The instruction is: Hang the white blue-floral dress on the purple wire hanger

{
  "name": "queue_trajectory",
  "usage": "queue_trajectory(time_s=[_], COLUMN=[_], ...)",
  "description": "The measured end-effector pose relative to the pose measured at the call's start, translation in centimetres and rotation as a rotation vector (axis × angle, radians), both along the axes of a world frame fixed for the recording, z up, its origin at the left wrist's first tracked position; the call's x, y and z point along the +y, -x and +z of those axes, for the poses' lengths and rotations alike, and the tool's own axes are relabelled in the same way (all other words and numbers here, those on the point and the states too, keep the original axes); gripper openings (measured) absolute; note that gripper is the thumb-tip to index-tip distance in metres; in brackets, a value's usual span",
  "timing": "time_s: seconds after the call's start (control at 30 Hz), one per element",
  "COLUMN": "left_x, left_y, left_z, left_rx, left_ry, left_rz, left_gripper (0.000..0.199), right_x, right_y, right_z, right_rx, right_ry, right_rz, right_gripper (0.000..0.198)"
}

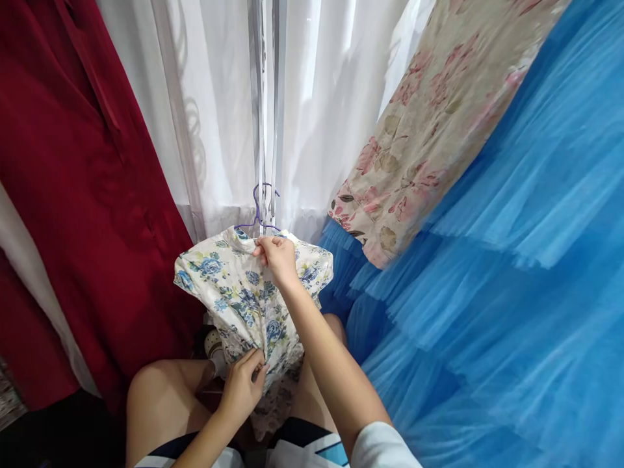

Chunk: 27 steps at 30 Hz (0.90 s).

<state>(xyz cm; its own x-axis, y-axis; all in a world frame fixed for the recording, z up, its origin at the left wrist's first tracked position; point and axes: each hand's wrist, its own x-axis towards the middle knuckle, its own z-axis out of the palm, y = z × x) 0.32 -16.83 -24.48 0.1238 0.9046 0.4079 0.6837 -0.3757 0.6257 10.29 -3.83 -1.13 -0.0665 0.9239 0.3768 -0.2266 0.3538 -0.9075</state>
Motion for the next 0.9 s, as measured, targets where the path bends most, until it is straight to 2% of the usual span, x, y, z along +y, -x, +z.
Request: queue_trajectory(time_s=[0.1, 0.17, 0.27, 0.33, 0.37, 0.43, 0.5, 0.57, 0.67, 0.73, 0.8, 0.9], left_x=[1.1, 2.4, 5.3, 7.5, 8.6, 10.2, 11.0, 11.0, 11.0, 11.4, 12.2, 13.9], left_y=[0.9, 1.9, 3.4, 4.0, 4.2, 4.1, 3.9, 3.7, 4.8, 6.8, 9.7, 13.8], left_z=[3.0, 6.9, 14.4, 18.9, 20.6, 22.8, 23.7, 23.8, 24.0, 24.0, 23.7, 21.8], left_rx=[-0.042, -0.122, -0.209, -0.162, -0.094, 0.016, 0.071, 0.036, -0.148, -0.308, -0.558, -1.136], left_ry=[-0.001, -0.069, -0.298, -0.423, -0.456, -0.513, -0.549, -0.571, -0.591, -0.611, -0.591, -0.412], left_rz=[-0.095, -0.117, -0.044, -0.071, -0.106, -0.123, -0.107, -0.078, -0.002, 0.106, 0.239, 0.418], left_gripper=[0.009, 0.009, 0.032, 0.034, 0.027, 0.018, 0.018, 0.017, 0.016, 0.015, 0.012, 0.015], right_x=[-0.5, -1.2, -2.0, -2.2, -2.1, -1.7, -1.2, -0.8, -0.5, -0.7, -1.2, -2.2], right_y=[-0.1, -0.4, -1.0, -1.3, -1.3, -1.3, -1.1, -0.8, -0.7, -1.0, -1.5, -2.2], right_z=[-0.3, -1.4, -2.3, -2.2, -2.0, -1.7, -1.9, -2.8, -5.2, -7.0, -8.3, -9.4], right_rx=[-0.011, -0.048, -0.102, -0.135, -0.159, -0.221, -0.285, -0.331, -0.395, -0.428, -0.440, -0.442], right_ry=[-0.002, 0.008, -0.013, -0.056, -0.079, -0.127, -0.180, -0.205, -0.158, -0.120, -0.100, -0.060], right_rz=[-0.024, -0.032, -0.040, -0.031, -0.030, -0.074, -0.166, -0.227, -0.209, -0.187, -0.172, -0.125], right_gripper=[0.022, 0.022, 0.025, 0.026, 0.027, 0.027, 0.028, 0.027, 0.024, 0.025, 0.025, 0.023])
